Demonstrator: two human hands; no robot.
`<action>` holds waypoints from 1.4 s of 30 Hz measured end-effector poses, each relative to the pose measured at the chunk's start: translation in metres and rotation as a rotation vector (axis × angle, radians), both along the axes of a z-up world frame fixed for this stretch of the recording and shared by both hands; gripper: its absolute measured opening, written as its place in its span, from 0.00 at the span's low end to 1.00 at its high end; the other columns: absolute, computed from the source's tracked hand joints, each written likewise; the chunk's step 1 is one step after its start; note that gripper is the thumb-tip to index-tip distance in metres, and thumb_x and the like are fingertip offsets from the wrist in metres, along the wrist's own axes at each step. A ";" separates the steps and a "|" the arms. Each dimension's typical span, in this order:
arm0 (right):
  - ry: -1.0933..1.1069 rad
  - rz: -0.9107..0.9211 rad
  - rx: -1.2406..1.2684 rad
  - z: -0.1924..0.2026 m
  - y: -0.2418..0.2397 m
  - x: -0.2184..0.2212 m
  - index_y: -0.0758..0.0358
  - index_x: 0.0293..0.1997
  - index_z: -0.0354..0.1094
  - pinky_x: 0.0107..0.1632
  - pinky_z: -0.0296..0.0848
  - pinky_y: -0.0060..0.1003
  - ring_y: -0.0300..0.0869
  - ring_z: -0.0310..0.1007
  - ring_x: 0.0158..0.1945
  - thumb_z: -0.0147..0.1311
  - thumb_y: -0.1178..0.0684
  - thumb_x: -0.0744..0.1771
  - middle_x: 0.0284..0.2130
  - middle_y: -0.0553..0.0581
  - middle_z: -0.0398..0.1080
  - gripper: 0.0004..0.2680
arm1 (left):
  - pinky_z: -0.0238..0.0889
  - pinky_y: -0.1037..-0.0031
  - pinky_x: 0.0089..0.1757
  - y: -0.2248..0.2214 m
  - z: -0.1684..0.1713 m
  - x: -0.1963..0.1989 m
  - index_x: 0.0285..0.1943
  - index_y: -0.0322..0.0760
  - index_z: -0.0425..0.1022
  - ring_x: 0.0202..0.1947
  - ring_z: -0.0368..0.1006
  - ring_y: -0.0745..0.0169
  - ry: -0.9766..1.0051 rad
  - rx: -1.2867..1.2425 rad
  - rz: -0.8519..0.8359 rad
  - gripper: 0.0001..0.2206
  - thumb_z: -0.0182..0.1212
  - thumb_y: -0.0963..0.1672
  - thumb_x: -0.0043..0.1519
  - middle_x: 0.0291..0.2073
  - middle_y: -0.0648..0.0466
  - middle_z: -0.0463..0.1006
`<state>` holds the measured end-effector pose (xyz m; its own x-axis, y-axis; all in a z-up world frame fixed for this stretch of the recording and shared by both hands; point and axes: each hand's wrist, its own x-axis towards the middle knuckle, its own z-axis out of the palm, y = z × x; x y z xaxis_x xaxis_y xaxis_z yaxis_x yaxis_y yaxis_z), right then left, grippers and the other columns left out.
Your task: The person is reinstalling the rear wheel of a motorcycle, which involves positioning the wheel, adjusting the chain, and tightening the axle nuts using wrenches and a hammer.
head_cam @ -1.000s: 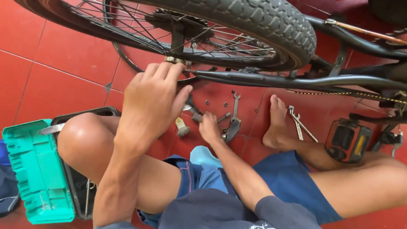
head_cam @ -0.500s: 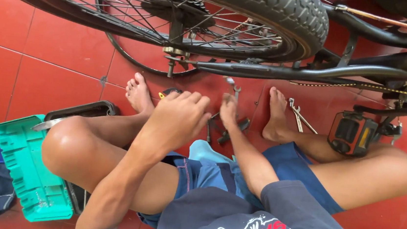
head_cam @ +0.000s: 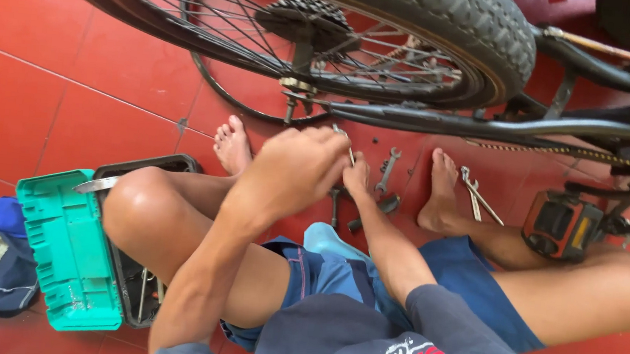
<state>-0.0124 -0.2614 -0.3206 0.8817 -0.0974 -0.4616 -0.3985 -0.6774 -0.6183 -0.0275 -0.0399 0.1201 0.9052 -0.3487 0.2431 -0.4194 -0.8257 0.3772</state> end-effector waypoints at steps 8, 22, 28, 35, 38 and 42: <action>0.011 -0.196 -0.047 -0.011 0.016 -0.010 0.47 0.38 0.72 0.46 0.77 0.48 0.51 0.79 0.46 0.69 0.49 0.61 0.31 0.51 0.77 0.09 | 0.69 0.58 0.45 0.057 0.076 0.014 0.57 0.49 0.75 0.43 0.78 0.48 0.166 -0.175 0.425 0.11 0.48 0.44 0.70 0.37 0.53 0.80; 0.069 -0.288 0.077 0.000 -0.005 -0.006 0.51 0.52 0.67 0.47 0.73 0.47 0.47 0.80 0.40 0.62 0.48 0.64 0.30 0.54 0.78 0.13 | 0.72 0.47 0.37 0.031 -0.023 0.029 0.41 0.42 0.71 0.32 0.81 0.35 0.352 0.117 0.570 0.15 0.52 0.54 0.65 0.26 0.47 0.80; 0.171 -0.223 0.025 -0.033 -0.029 -0.014 0.41 0.52 0.66 0.53 0.59 0.45 0.39 0.78 0.41 0.54 0.41 0.66 0.24 0.39 0.76 0.11 | 0.72 0.58 0.45 0.026 0.001 0.031 0.35 0.44 0.73 0.39 0.82 0.53 0.681 -0.471 0.635 0.16 0.46 0.54 0.65 0.23 0.59 0.83; 0.219 -0.236 -0.004 -0.043 -0.024 -0.020 0.35 0.50 0.66 0.54 0.55 0.44 0.36 0.76 0.39 0.52 0.37 0.65 0.21 0.33 0.74 0.11 | 0.80 0.63 0.35 0.024 -0.049 0.033 0.50 0.31 0.69 0.23 0.77 0.59 0.824 -1.247 0.740 0.15 0.52 0.47 0.64 0.24 0.43 0.78; 0.194 -0.295 0.064 -0.015 -0.019 -0.017 0.39 0.49 0.69 0.47 0.59 0.41 0.37 0.75 0.33 0.52 0.38 0.65 0.19 0.36 0.73 0.10 | 0.80 0.66 0.34 0.018 -0.062 0.036 0.45 0.33 0.73 0.20 0.76 0.62 0.816 -1.279 0.779 0.15 0.46 0.49 0.65 0.20 0.47 0.78; 0.171 -0.506 0.251 0.068 -0.013 -0.015 0.48 0.46 0.73 0.16 0.65 0.33 0.41 0.69 0.18 0.53 0.41 0.67 0.18 0.50 0.72 0.09 | 0.81 0.53 0.38 0.007 -0.047 0.032 0.48 0.32 0.68 0.22 0.75 0.58 0.833 -1.574 0.905 0.17 0.47 0.51 0.64 0.24 0.46 0.76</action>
<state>-0.0270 -0.2743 -0.2523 0.6653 -0.3557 -0.6564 -0.7420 -0.2181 -0.6339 0.0045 -0.0326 0.0731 0.6955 0.2503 -0.6736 0.4823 0.5323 0.6958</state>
